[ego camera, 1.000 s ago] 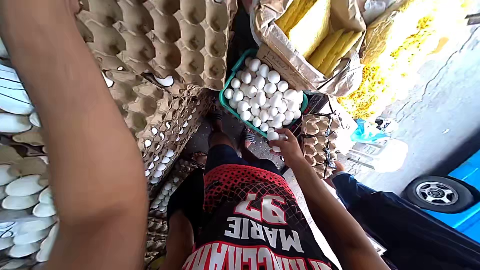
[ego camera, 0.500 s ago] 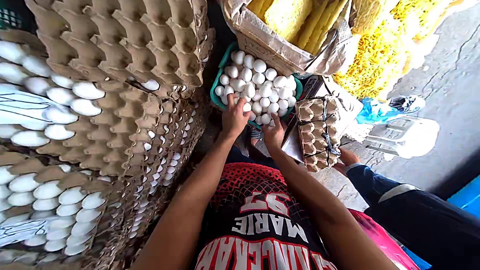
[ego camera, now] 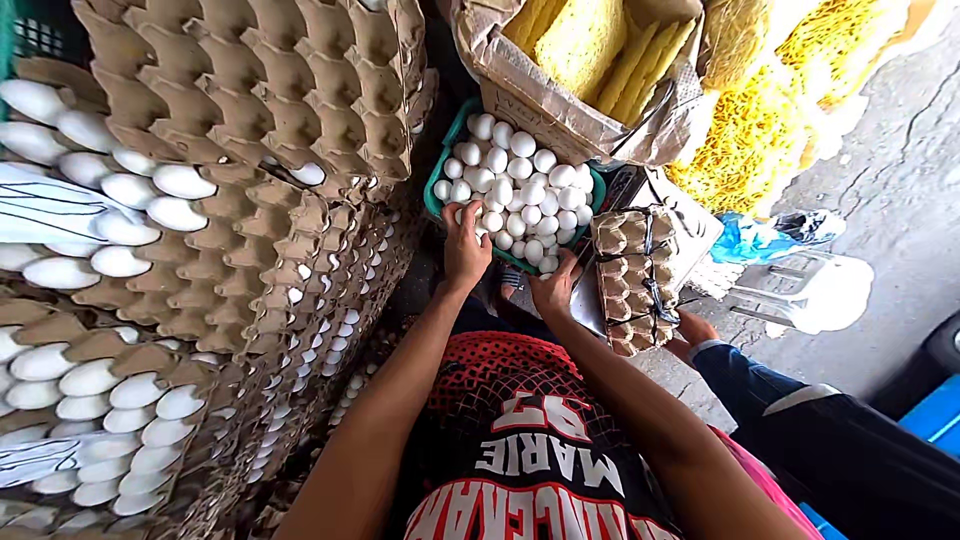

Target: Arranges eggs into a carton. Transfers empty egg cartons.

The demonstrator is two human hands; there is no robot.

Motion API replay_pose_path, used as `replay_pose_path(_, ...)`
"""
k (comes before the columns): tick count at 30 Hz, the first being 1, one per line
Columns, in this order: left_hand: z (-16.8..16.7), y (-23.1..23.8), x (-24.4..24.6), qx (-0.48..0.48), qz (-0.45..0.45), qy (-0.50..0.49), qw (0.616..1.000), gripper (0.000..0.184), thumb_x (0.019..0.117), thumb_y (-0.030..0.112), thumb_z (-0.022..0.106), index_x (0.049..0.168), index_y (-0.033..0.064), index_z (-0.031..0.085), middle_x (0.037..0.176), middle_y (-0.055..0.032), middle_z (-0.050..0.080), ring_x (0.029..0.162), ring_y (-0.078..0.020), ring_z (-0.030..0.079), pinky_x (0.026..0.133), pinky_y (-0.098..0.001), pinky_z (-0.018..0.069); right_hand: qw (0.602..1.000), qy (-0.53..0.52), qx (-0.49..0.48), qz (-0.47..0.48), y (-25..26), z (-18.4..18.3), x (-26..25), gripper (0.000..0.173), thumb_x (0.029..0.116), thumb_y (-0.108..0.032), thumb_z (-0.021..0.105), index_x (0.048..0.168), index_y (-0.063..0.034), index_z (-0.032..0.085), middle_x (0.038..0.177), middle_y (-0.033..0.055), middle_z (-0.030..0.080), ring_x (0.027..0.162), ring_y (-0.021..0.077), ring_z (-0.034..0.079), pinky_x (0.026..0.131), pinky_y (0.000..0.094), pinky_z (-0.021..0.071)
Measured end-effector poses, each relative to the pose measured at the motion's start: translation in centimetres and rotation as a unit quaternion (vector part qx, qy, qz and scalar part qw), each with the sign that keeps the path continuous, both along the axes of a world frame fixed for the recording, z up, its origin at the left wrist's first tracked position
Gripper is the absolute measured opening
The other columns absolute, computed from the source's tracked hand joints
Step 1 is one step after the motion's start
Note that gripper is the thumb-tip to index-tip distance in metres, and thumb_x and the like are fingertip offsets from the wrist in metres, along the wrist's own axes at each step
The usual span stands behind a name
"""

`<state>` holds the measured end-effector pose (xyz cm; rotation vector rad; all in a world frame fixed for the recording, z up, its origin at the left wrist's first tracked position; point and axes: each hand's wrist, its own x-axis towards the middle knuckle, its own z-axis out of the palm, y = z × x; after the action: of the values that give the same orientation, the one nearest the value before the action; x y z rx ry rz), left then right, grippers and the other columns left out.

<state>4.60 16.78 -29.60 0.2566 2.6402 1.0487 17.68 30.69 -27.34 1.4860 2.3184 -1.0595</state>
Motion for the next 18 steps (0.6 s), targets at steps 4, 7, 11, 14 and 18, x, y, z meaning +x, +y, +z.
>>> replay_pose_path(4,0.8,-0.8,1.8,0.060,-0.005,0.004,0.998,0.052,0.0922,0.010,0.060,0.144,0.0116,0.055,0.137,-0.0164,0.056,0.115,-0.0246,0.064,0.089,-0.0400,0.0597,0.999,-0.023,-0.009,0.030,0.3,0.3,0.4,0.090,0.0722,-0.014,0.085,0.150,-0.0146,0.041,0.150,0.0298,0.039,0.122,0.0439,0.059,0.088,0.0533,0.0593)
replay_pose_path(7,1.7,-0.8,3.7,0.086,-0.012,-0.026,0.996,0.056,0.0948,0.015,0.062,0.146,0.0009,0.045,0.129,-0.0166,0.064,0.116,-0.0247,0.066,0.098,-0.0424,0.0565,0.999,-0.013,-0.005,0.039,0.3,1.1,0.6,0.082,0.0749,-0.013,0.082,0.146,-0.0136,0.041,0.146,0.0297,0.041,0.117,0.0444,0.060,0.082,0.0561,0.0595)
replay_pose_path(11,2.8,1.1,4.6,0.067,-0.035,-0.088,0.993,0.061,0.0904,0.032,0.078,0.135,0.0011,0.051,0.115,-0.0158,0.070,0.102,-0.0299,0.071,0.090,-0.0506,0.0590,0.999,-0.027,-0.010,0.036,1.8,2.9,-0.9,0.073,0.0684,-0.016,0.079,0.135,-0.0078,0.052,0.141,0.0275,0.046,0.119,0.0399,0.058,0.087,0.0522,0.0573)
replay_pose_path(14,1.8,3.5,4.4,0.032,-0.094,-0.066,0.993,0.051,0.0914,0.036,0.077,0.129,0.0054,0.060,0.119,-0.0152,0.068,0.105,-0.0309,0.070,0.089,-0.0510,0.0586,0.993,-0.040,0.021,0.112,2.7,3.0,-2.4,0.068,0.0695,-0.012,0.079,0.133,-0.0066,0.054,0.141,0.0268,0.049,0.122,0.0413,0.058,0.090,0.0550,0.0573)
replay_pose_path(18,-0.1,6.2,3.9,0.010,-0.130,-0.028,0.991,0.045,0.0926,0.028,0.075,0.131,0.0084,0.062,0.134,-0.0155,0.059,0.107,-0.0305,0.068,0.085,-0.0470,0.0607,0.975,-0.072,0.100,0.184,3.2,1.8,-4.1,0.065,0.0769,-0.009,0.074,0.138,-0.0117,0.053,0.143,0.0233,0.049,0.124,0.0396,0.059,0.088,0.0526,0.0596)
